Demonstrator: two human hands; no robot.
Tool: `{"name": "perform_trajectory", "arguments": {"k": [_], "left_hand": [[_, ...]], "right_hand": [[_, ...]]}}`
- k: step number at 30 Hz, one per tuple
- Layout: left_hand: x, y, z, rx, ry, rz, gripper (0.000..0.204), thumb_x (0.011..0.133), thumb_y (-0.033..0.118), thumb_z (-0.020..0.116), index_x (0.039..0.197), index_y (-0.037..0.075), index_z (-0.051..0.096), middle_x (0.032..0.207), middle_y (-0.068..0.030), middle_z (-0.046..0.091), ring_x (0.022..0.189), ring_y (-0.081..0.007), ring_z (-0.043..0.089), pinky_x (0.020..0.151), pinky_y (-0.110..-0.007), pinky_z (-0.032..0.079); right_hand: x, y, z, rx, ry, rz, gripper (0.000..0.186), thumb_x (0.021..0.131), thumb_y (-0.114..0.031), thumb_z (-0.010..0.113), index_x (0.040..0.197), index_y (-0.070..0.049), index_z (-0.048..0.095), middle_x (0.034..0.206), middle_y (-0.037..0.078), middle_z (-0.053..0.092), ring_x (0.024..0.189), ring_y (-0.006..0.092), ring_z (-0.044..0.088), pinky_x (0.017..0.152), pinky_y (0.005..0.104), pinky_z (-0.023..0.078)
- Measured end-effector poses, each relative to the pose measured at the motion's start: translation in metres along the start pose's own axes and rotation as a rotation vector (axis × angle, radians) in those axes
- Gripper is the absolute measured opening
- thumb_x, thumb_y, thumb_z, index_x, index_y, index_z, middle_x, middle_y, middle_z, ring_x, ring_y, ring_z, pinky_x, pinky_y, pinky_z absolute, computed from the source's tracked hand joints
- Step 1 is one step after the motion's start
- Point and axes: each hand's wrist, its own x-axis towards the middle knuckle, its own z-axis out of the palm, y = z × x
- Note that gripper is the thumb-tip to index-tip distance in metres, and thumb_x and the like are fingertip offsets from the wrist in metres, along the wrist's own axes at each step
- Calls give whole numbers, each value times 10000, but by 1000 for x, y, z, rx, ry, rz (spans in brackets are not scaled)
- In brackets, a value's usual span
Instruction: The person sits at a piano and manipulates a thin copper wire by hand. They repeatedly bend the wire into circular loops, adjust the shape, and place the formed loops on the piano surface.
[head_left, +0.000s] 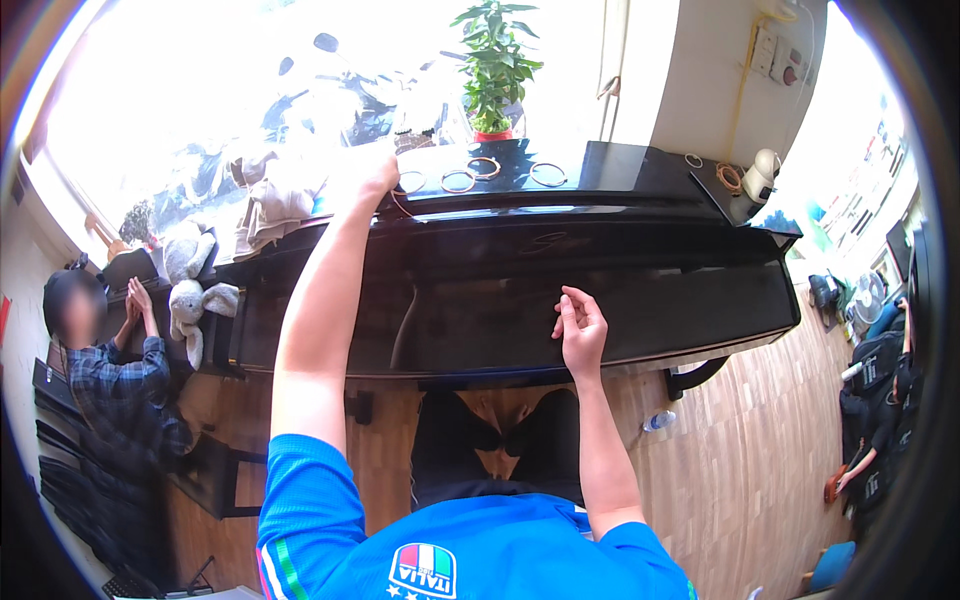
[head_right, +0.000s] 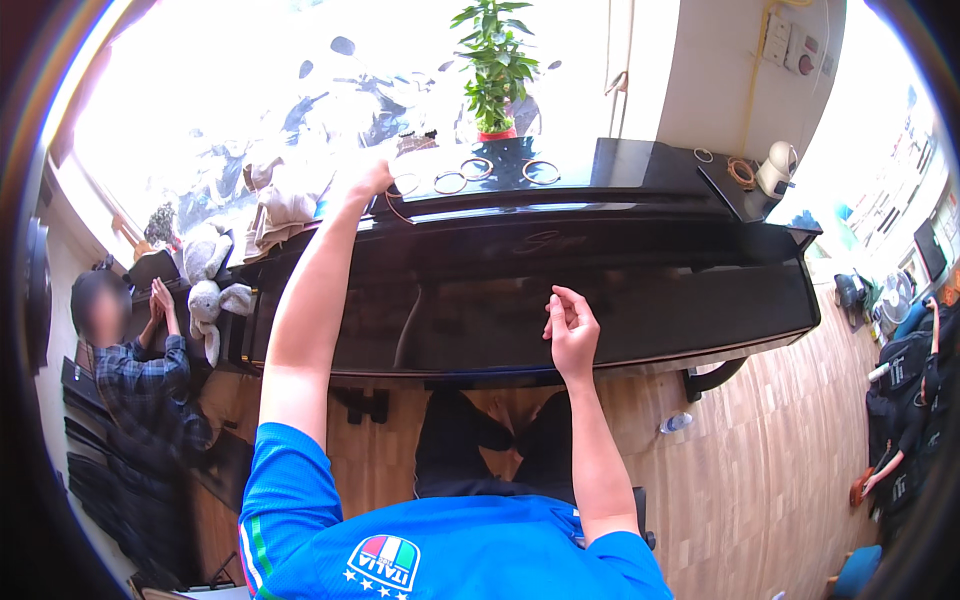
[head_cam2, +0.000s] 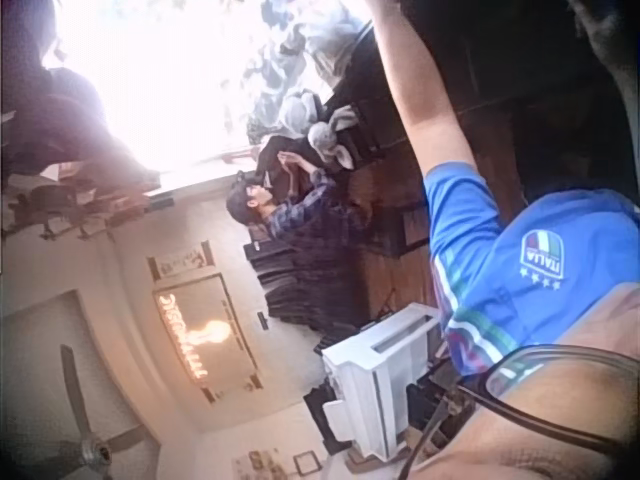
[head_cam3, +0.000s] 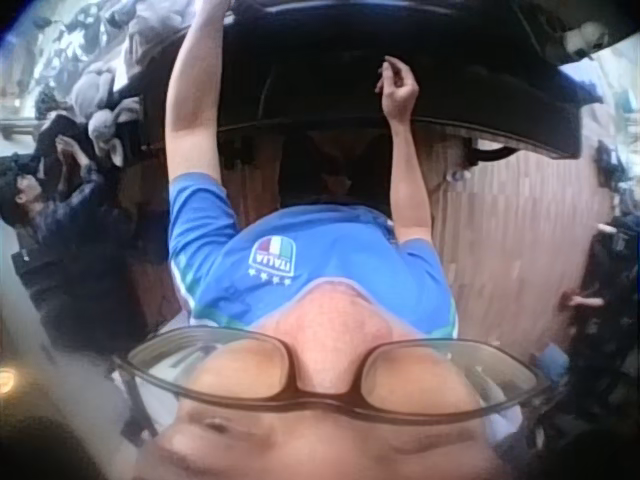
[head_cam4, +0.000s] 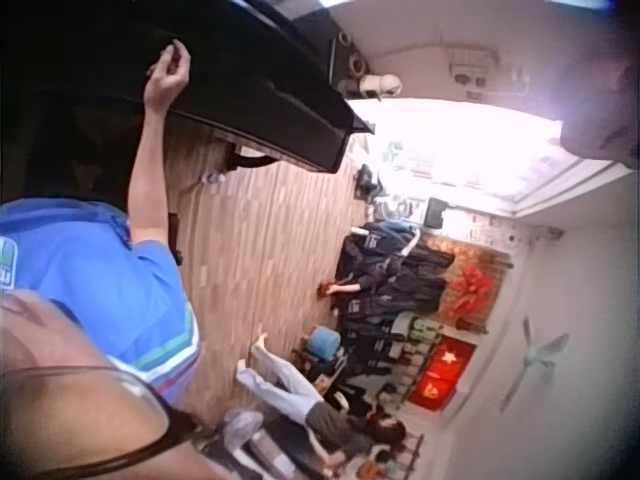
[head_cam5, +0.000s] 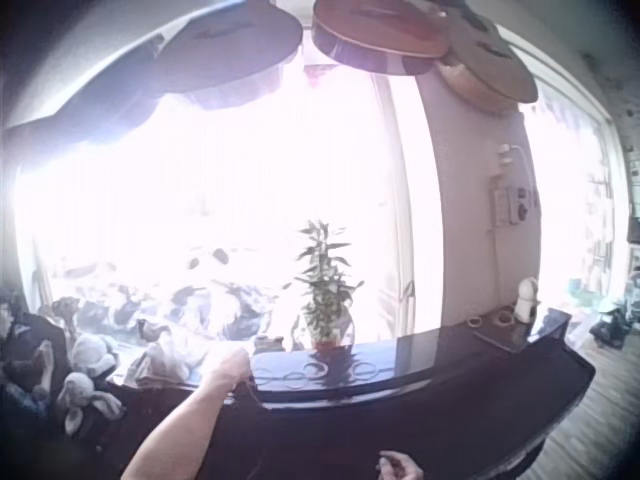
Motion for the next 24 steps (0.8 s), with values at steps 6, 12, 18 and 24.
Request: {"name": "perform_trajectory", "arguments": {"k": [6, 12, 18, 24], "left_hand": [[1, -37, -12, -469, -177, -83, 312, 912, 291, 662, 943, -14, 723, 894, -152, 746, 844, -183, 730, 743, -314, 580], [-120, -46, -48, -1667, 106, -118, 281, 973, 206, 608, 1165, 2, 596, 1073, -142, 723, 991, -238, 722, 804, -311, 574], [-260, 20, -8, -1919, 191, -349, 254, 972, 218, 654, 1147, 48, 584, 1094, -131, 725, 959, -233, 727, 750, -311, 567], [-300, 82, 61, -1880, 110, -440, 218, 1011, 154, 603, 1112, -23, 526, 1038, -206, 722, 895, -228, 726, 748, -309, 585]], "right_hand": [[-2, 4, 5, -4, -15, -17, 214, 1019, -134, 585, 1172, 6, 641, 862, 45, 640, 583, 47, 548, 500, 208, 482], [-2, 1, -2, -42, -6, -18, 214, 1018, -135, 586, 1169, 6, 643, 849, 49, 642, 577, 48, 546, 500, 208, 485], [-10, -3, 6, -144, -139, 2, 242, 940, -117, 711, 1169, -44, 688, 891, 13, 698, 729, 46, 622, 628, 201, 511], [-54, -44, 49, -171, -681, -37, 637, 790, -70, 820, 1383, -150, 602, 1003, 55, 722, 800, 113, 665, 713, 261, 554]]}}
